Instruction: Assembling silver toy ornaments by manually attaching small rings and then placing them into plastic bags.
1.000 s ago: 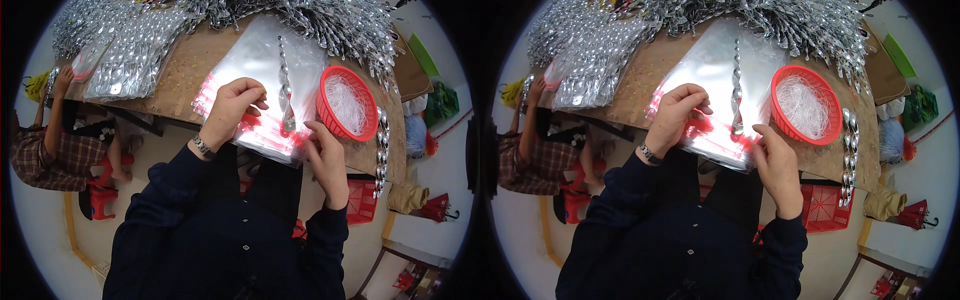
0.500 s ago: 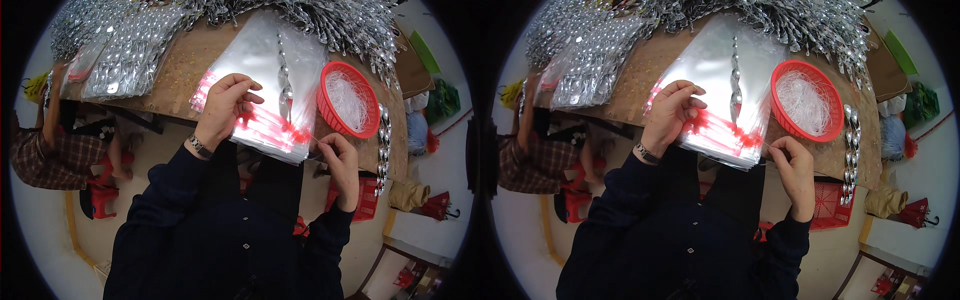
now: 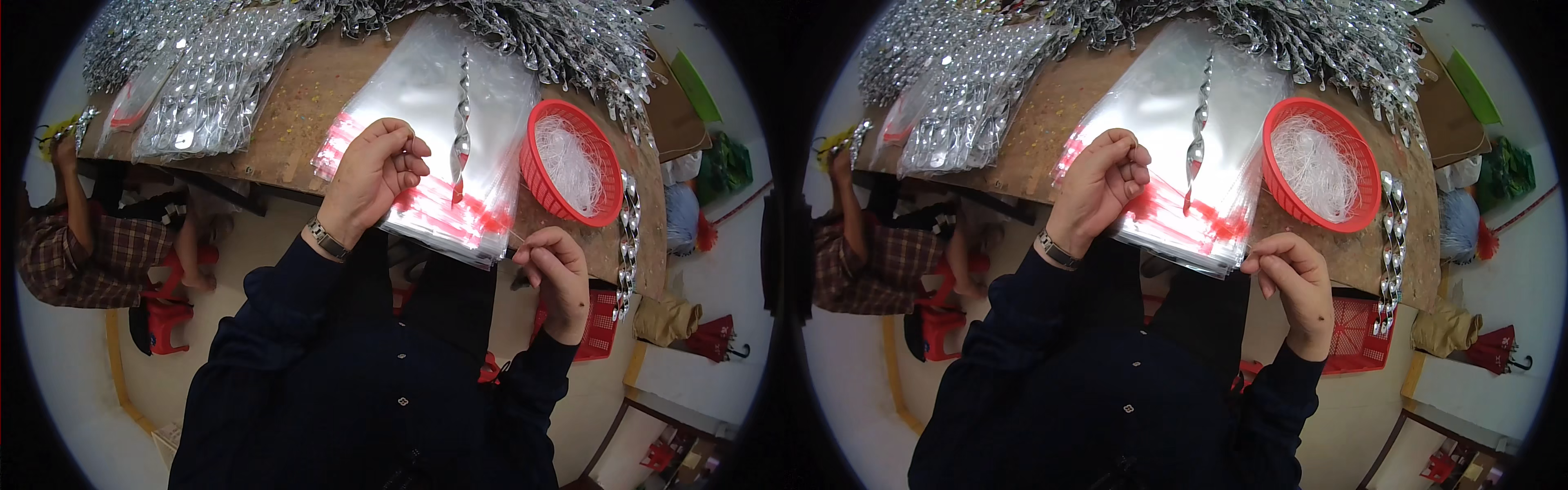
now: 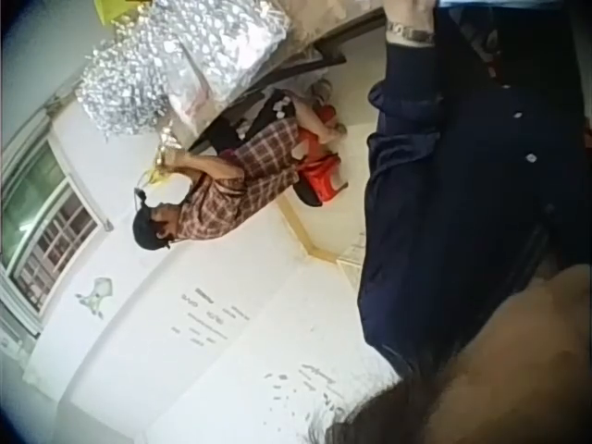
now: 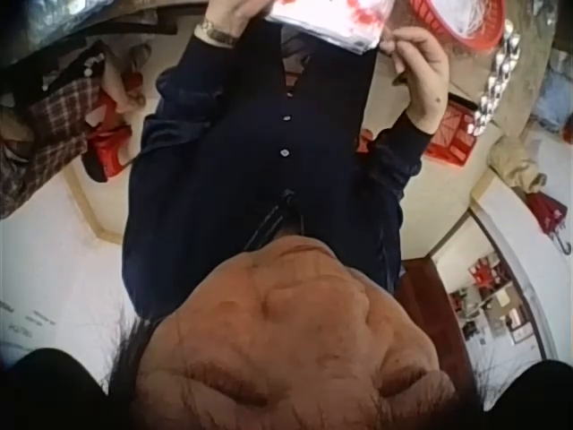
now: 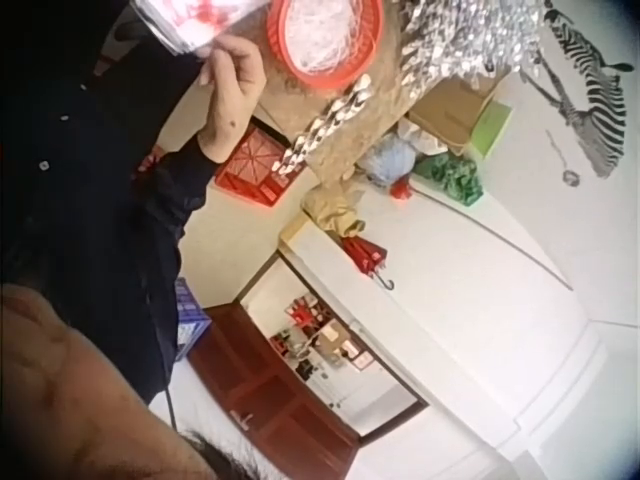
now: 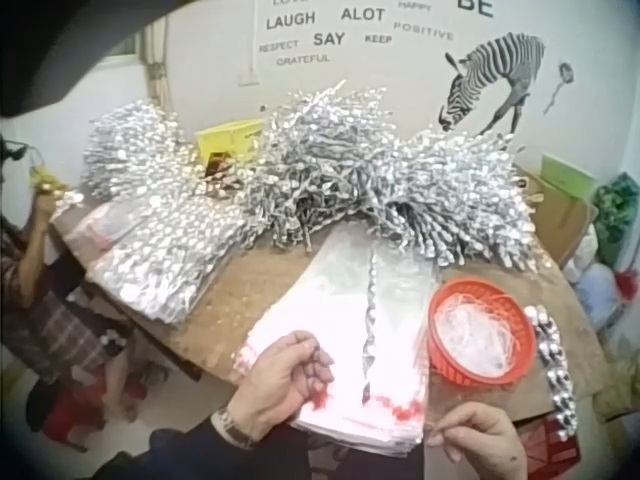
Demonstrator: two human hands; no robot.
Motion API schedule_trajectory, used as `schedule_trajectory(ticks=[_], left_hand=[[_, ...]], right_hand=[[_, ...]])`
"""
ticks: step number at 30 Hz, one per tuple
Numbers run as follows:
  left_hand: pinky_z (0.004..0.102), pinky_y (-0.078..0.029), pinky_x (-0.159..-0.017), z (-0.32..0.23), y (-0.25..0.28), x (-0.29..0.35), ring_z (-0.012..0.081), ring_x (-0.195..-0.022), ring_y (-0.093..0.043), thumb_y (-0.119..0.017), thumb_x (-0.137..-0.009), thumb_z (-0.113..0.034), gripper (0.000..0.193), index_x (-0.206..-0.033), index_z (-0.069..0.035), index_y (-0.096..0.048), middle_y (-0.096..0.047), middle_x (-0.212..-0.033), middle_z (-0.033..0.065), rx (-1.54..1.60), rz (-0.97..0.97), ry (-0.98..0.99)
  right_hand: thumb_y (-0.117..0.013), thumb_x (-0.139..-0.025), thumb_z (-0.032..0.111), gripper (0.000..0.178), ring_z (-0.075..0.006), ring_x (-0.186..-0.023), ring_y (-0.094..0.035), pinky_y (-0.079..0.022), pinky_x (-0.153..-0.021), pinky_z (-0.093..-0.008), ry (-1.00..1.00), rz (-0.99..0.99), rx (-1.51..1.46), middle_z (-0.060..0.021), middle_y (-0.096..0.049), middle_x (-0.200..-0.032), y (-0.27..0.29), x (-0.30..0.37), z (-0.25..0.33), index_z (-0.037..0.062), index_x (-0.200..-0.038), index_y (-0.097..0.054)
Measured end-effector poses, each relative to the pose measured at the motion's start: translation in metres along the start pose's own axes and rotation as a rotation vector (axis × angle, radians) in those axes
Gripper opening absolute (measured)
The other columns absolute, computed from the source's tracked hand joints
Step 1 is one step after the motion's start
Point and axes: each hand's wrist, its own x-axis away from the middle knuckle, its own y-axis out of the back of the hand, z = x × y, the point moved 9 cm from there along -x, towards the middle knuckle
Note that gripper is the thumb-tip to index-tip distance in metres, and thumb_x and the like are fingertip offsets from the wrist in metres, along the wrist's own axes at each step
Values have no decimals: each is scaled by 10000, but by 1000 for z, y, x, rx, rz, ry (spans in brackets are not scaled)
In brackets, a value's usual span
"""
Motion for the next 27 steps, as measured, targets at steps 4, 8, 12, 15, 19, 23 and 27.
schedule_trajectory(ticks=[4, 8, 12, 15, 19, 23, 27], left_hand=[[218, -479, -568, 1, -5, 3, 123, -669, -599, -488, -971, -119, 89, -993, -49, -539, -596, -784, 41, -52, 10, 5], [209, -455, -547, 1, -16, 9, 111, -647, -582, -506, -965, -112, 87, -987, -46, -557, -590, -760, 35, -110, 18, -7], [200, -448, -547, 2, -26, 14, 82, -634, -583, -525, -954, -122, 122, -1023, -32, -569, -605, -764, 21, -213, 53, -9], [188, -442, -547, 2, -30, 18, 67, -628, -574, -527, -952, -116, 153, -1069, -26, -566, -607, -764, 17, -255, 61, -7], [184, -411, -524, 3, -36, 22, 73, -622, -546, -525, -947, -90, 230, -1171, -39, -541, -581, -767, 23, -271, 85, -30], [172, -400, -518, 2, -45, 27, 58, -622, -540, -518, -948, -87, 267, -1211, -40, -514, -583, -771, 17, -331, 118, -27], [154, -382, -508, 1, -53, 30, 39, -621, -536, -515, -947, -82, 286, -1231, -49, -503, -583, -773, 1, -372, 148, -28]], right_hand=[[-502, -860, -33, 139, -71, -560, -457, -385, -553, -188, 31, 44, -123, -130, -670, -889, -13, 0, 5, 11, -977, -562], [-515, -854, -40, 148, -68, -565, -473, -390, -546, -186, 91, 34, -102, -135, -677, -907, -25, -5, 13, 14, -985, -556], [-555, -861, -27, 86, -51, -575, -478, -376, -536, -180, 198, -105, 135, -85, -663, -853, -32, -11, 30, 17, -929, -584], [-581, -862, -17, 44, -45, -594, -474, -366, -545, -180, 245, -182, 254, -46, -634, -818, -40, -16, 36, 14, -887, -600], [-600, -857, -24, 29, -55, -668, -488, -375, -593, -187, 494, -184, 411, -24, -594, -835, -53, -24, 49, 1, -871, -603], [-604, -854, -35, 43, -63, -731, -510, -391, -630, -193, 568, -265, 516, -25, -582, -860, -63, -27, 56, -4, -882, -613], [-617, -861, -24, 80, -57, -745, -534, -410, -643, -178, 380, -219, 308, -9, -601, -856, -66, -36, 40, -6, -936, -635]])
